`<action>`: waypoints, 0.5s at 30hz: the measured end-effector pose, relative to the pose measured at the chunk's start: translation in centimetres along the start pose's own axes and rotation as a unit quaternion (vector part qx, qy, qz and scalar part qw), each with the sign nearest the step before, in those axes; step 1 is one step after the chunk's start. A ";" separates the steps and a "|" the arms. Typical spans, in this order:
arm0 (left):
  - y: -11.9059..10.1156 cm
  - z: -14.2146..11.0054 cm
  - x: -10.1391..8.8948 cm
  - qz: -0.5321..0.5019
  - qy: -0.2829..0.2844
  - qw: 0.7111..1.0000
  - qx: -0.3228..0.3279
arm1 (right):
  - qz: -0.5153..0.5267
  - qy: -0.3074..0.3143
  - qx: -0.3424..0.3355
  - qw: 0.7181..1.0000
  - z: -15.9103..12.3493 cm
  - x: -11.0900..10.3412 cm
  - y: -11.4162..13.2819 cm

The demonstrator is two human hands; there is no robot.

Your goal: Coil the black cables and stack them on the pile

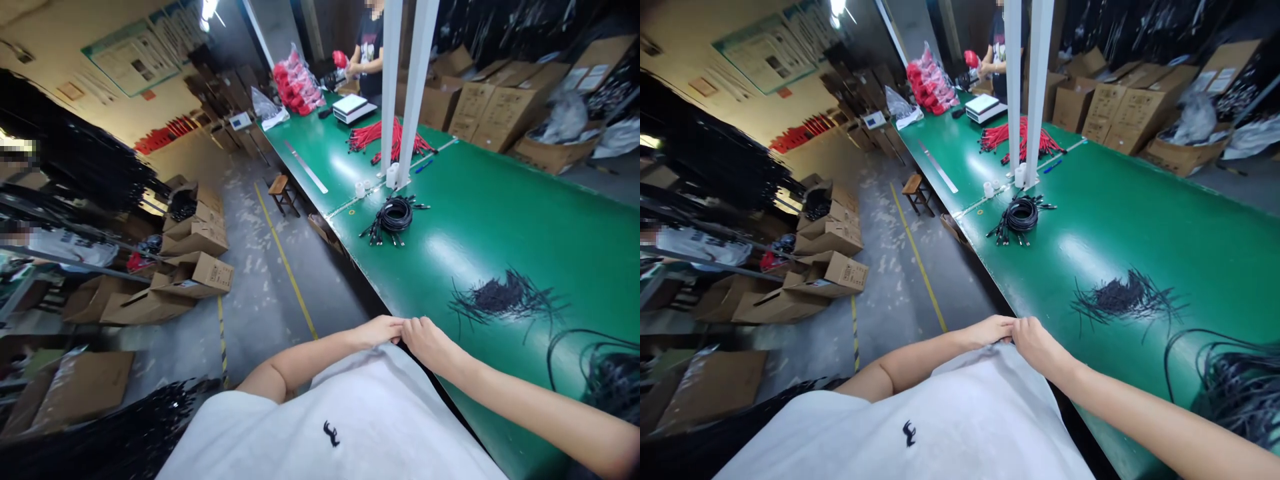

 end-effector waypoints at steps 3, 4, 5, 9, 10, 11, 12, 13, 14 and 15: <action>-0.3 0.4 0.0 -0.051 0.006 0.999 -0.007 | 0.101 0.085 0.080 0.988 0.8 0.9 -2.1; -0.5 0.6 -0.1 -0.083 0.001 0.996 -0.015 | 0.135 0.119 0.117 0.977 1.0 1.2 -3.1; -0.8 0.9 -0.3 -0.124 -0.008 0.992 -0.022 | 0.163 0.150 0.157 0.962 1.2 1.4 -4.1; -2.9 2.0 -1.5 -0.201 -0.007 0.979 0.015 | 0.215 0.205 0.294 0.908 1.6 2.0 -7.8; -3.7 2.1 -1.8 -0.158 0.014 0.986 0.052 | 0.219 0.206 0.314 0.901 1.6 2.1 -8.2; -4.5 2.0 -2.0 -0.086 0.032 0.991 0.098 | 0.222 0.205 0.326 0.896 1.7 2.2 -8.5; -5.3 1.9 -2.3 0.009 0.040 0.988 0.149 | 0.226 0.205 0.332 0.893 1.7 2.3 -8.6; -6.0 1.8 -2.6 0.115 0.031 0.972 0.201 | 0.228 0.204 0.335 0.891 1.7 2.4 -8.5; -6.6 1.7 -3.0 0.222 0.002 0.943 0.249 | 0.229 0.202 0.337 0.891 1.7 2.5 -8.4; -7.2 1.7 -3.3 0.322 -0.038 0.902 0.286 | 0.228 0.198 0.338 0.892 1.8 2.7 -8.3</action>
Point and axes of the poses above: each hand's wrist, its own z-axis towards the middle knuckle, its own x-axis out of the palm, y = z × x, the point moved 7 cm from there along z, towards the middle knuckle, and after that the axes turned 14 degrees about -y, right-handed, at the moved point
